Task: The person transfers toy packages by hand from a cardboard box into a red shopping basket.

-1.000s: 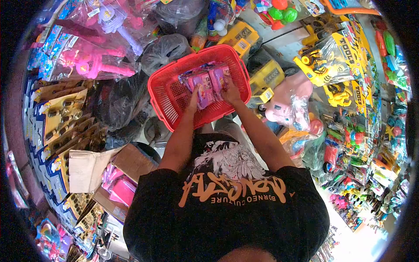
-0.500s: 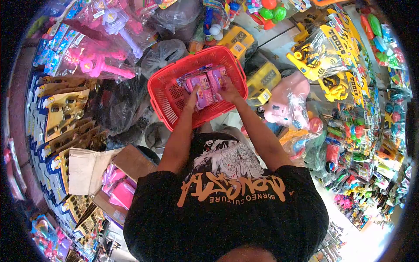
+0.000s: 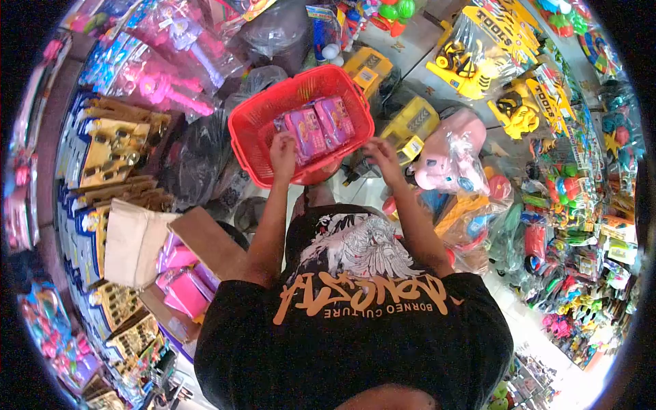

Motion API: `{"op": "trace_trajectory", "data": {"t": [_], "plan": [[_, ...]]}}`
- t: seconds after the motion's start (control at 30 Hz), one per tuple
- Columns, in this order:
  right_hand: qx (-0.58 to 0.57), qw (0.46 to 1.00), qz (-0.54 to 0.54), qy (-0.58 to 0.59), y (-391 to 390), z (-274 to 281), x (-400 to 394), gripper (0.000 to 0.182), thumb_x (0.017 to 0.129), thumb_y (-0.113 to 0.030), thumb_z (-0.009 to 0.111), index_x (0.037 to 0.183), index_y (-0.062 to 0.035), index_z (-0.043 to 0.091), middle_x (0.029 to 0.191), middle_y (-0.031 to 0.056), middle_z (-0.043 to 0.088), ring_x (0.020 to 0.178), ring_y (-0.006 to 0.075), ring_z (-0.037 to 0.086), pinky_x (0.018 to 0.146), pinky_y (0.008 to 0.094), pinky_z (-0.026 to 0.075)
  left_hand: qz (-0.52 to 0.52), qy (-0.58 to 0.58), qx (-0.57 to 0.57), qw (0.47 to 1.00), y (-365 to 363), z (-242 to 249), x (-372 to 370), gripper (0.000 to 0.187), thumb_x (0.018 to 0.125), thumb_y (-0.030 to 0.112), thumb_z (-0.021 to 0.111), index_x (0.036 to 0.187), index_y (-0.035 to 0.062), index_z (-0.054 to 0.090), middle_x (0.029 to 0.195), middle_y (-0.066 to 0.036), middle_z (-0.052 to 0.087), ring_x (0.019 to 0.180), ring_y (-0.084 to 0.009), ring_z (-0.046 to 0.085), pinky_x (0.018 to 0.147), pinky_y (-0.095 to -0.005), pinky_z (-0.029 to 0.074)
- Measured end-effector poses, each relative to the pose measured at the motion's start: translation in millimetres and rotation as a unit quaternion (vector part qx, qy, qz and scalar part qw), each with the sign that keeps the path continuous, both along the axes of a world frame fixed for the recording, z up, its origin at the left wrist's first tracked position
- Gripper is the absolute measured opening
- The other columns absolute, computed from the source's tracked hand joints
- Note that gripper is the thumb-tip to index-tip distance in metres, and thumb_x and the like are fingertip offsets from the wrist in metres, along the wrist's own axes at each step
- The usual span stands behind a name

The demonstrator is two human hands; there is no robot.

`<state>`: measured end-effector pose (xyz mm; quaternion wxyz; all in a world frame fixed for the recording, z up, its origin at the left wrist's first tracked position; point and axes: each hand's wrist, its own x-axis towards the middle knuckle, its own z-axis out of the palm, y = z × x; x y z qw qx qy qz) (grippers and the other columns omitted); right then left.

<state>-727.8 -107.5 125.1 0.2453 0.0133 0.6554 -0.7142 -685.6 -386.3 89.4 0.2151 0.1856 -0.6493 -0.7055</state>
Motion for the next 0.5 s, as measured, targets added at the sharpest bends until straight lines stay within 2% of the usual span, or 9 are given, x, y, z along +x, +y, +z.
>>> {"op": "trace_trajectory", "data": {"t": [0.07,0.13,0.2,0.23,0.27,0.33,0.4,0.47,0.5], "plan": [[0.029,0.999,0.005,-0.028,16.9,-32.2,32.0,0.038,0.086,-0.026,0.057,0.119,-0.0095,0.048,0.103,0.0038,0.057,0.092,0.0143,0.056,0.076,0.0315,0.047,-0.082,-0.064,-0.041,0.994,22.9,29.8,17.9,0.014,0.083,0.008,0.053,0.095,0.0037,0.056,0.080,-0.002,0.056,0.072,-0.0107,0.052,0.066,-0.0246,0.044],[0.087,0.990,0.051,-0.096,29.0,-43.6,71.3,0.037,0.085,-0.030,0.058,0.116,-0.0087,0.051,0.102,0.0042,0.058,0.092,0.0137,0.055,0.076,0.0295,0.046,-0.103,-0.066,-0.037,0.992,45.4,10.7,39.3,0.013,0.082,0.008,0.053,0.095,0.0037,0.056,0.079,-0.003,0.057,0.072,-0.0110,0.053,0.065,-0.0251,0.044],[0.159,0.963,0.212,-0.049,52.3,-90.0,108.8,0.035,0.085,-0.033,0.058,0.109,-0.0068,0.056,0.098,0.0051,0.059,0.092,0.0142,0.055,0.077,0.0292,0.045,-0.127,-0.069,-0.035,0.989,67.2,-12.6,64.8,0.013,0.082,0.008,0.053,0.094,0.0036,0.056,0.078,-0.004,0.057,0.072,-0.0112,0.054,0.065,-0.0255,0.044],[0.177,0.954,0.243,0.010,67.0,-133.3,132.8,0.036,0.084,-0.036,0.059,0.102,-0.0050,0.060,0.093,0.0071,0.061,0.089,0.0153,0.055,0.079,0.0288,0.045,-0.162,-0.106,-0.052,0.980,78.6,-21.9,83.1,0.015,0.082,0.008,0.053,0.095,0.0031,0.057,0.079,-0.005,0.058,0.074,-0.0114,0.055,0.067,-0.0260,0.045],[0.197,0.940,0.279,-0.021,79.7,-156.8,148.4,0.039,0.083,-0.038,0.060,0.103,-0.0040,0.061,0.093,0.0087,0.062,0.088,0.0165,0.055,0.080,0.0296,0.045,-0.198,-0.143,-0.068,0.967,89.6,-25.7,101.8,0.016,0.082,0.007,0.053,0.097,0.0025,0.057,0.081,-0.006,0.059,0.077,-0.0115,0.056,0.070,-0.0264,0.046],[0.237,0.920,0.295,-0.103,101.8,-155.9,168.5,0.041,0.081,-0.037,0.061,0.103,-0.0029,0.061,0.099,0.0129,0.062,0.092,0.0207,0.057,0.081,0.0301,0.045,-0.200,-0.175,-0.153,0.952,112.9,-13.2,142.4,0.025,0.082,0.016,0.056,0.103,0.0023,0.057,0.090,-0.011,0.063,0.085,-0.0168,0.060,0.078,-0.0302,0.047],[0.231,0.915,0.288,-0.163,124.3,-160.4,187.8,0.042,0.081,-0.038,0.060,0.104,-0.0026,0.061,0.101,0.0143,0.062,0.095,0.0232,0.057,0.082,0.0314,0.045,-0.216,-0.280,-0.198,0.914,114.3,-83.4,198.4,0.044,0.079,0.031,0.060,0.112,0.0030,0.055,0.103,-0.015,0.062,0.096,-0.0235,0.059,0.085,-0.0343,0.045],[0.281,0.886,0.364,0.067,154.5,-155.4,206.8,0.041,0.082,-0.037,0.056,0.104,-0.0029,0.061,0.102,0.0160,0.062,0.095,0.0265,0.058,0.083,0.0335,0.045,-0.280,-0.423,-0.191,0.840,114.6,-67.0,245.0,0.070,0.072,0.047,0.064,0.122,0.0014,0.048,0.114,-0.020,0.056,0.106,-0.0293,0.055,0.090,-0.0367,0.043],[0.281,0.882,0.373,0.068,168.9,-166.5,219.7,0.041,0.082,-0.037,0.056,0.104,-0.0029,0.061,0.102,0.0160,0.062,0.095,0.0265,0.058,0.083,0.0335,0.045,-0.239,-0.464,-0.143,0.841,112.4,-87.0,279.0,0.079,0.069,0.049,0.066,0.126,-0.0003,0.043,0.117,-0.022,0.054,0.109,-0.0303,0.053,0.091,-0.0364,0.042]]}}
